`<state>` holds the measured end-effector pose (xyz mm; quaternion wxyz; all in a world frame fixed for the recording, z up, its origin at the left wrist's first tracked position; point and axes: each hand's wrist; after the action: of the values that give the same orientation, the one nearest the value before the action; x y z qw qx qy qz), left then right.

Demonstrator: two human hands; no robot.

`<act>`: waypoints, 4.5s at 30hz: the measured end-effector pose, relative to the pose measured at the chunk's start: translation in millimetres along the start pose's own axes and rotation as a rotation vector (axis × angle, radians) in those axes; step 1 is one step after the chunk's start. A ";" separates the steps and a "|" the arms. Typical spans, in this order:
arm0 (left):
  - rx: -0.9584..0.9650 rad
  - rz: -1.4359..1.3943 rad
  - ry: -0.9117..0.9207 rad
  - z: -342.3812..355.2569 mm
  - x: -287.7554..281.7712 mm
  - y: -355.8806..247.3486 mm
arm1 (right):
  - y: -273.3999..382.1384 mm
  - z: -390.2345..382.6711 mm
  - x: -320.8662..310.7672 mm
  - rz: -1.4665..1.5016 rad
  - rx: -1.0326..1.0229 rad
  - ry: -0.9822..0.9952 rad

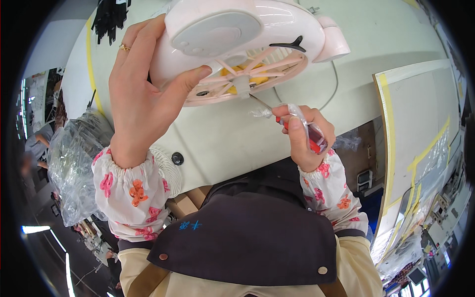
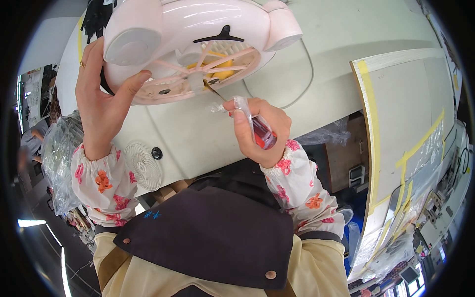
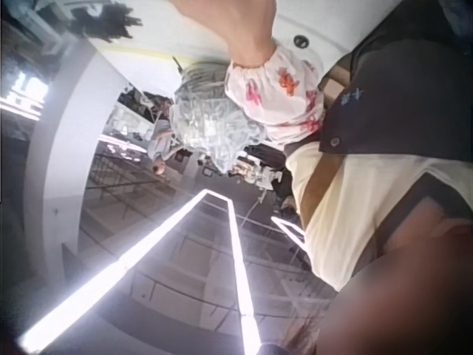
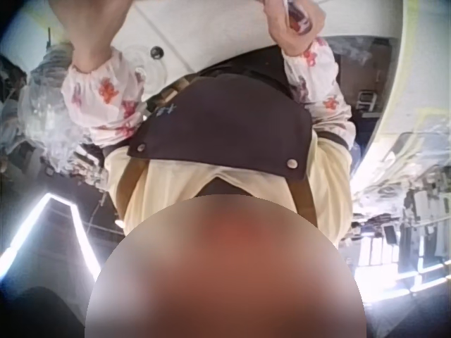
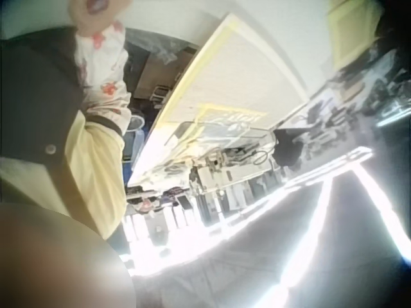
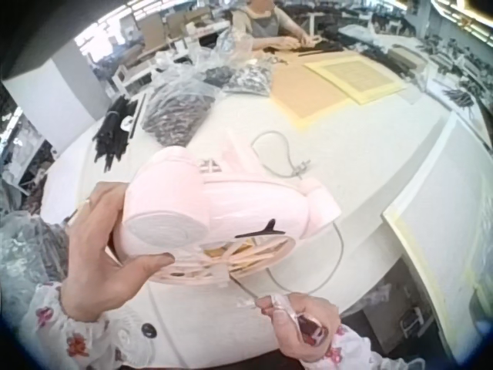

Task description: Using a screwdriver and cloth to clean or repair a small plastic electric fan.

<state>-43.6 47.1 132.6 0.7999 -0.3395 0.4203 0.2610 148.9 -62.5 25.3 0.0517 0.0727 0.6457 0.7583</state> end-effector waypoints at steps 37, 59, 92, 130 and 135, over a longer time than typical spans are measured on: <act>-0.160 -0.046 0.122 -6.4 2.7 -5.3 | -20.3 3.7 5.2 0.497 0.357 -0.277; -0.177 -0.132 0.096 -3.7 9.5 2.2 | -42.7 6.1 -2.4 0.554 0.314 -0.339; -0.242 -0.229 0.177 -1.8 7.8 9.6 | -85.2 -2.8 25.2 1.314 0.725 -0.625; -0.238 -0.289 0.091 -16.9 13.5 -13.8 | 13.5 -28.6 13.8 0.076 -0.361 0.071; -0.296 -0.300 0.127 -26.2 7.7 -14.8 | -1.4 -35.0 13.3 0.169 -0.188 0.059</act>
<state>-42.3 18.8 119.9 0.7432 -0.5278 0.3716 0.1761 129.6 -94.0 19.1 -0.0248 0.0996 0.5648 0.8188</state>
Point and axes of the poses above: each hand's wrist, its own z-axis towards the middle knuckle, its own x-axis out of the palm, y = z × x, and after that the axes turned 3 degrees about z, right-handed
